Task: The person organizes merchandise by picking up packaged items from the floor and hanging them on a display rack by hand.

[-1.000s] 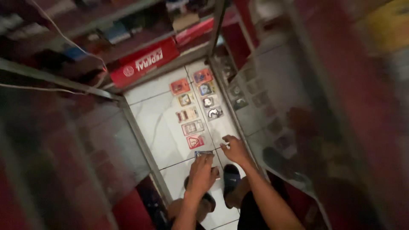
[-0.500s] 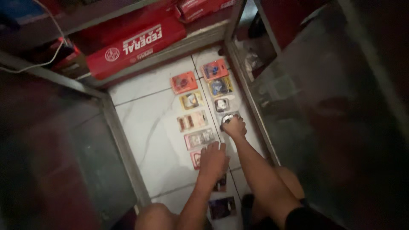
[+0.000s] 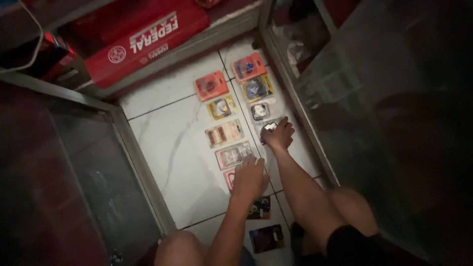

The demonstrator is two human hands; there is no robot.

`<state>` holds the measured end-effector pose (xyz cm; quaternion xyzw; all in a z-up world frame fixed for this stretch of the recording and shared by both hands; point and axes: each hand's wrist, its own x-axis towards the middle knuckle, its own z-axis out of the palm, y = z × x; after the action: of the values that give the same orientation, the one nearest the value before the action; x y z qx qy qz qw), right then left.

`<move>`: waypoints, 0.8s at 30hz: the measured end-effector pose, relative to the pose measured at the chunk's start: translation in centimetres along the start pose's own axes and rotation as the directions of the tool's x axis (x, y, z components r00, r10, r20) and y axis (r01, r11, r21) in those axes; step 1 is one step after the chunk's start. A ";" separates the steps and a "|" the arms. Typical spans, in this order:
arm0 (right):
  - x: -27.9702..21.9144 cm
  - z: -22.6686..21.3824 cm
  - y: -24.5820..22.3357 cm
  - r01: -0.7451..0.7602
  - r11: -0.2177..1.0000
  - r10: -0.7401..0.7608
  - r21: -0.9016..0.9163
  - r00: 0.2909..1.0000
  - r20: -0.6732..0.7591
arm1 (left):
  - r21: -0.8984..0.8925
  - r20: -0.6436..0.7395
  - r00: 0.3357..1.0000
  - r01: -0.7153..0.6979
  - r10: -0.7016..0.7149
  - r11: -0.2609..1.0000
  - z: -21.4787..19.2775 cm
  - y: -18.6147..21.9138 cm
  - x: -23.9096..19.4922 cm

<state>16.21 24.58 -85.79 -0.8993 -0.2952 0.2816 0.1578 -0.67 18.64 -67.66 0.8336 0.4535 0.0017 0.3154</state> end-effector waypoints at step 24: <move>-9.0 -12.3 -9.1 0.041 0.835 -0.185 0.549 0.960 0.210 | -0.671 -0.044 0.906 0.285 -0.421 0.684 -4.9 -2.8 -2.0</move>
<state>13.55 24.64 -68.23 -0.7556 -0.2750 0.4562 0.3813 -5.37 20.77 -64.60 0.5632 0.6052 0.1795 0.5332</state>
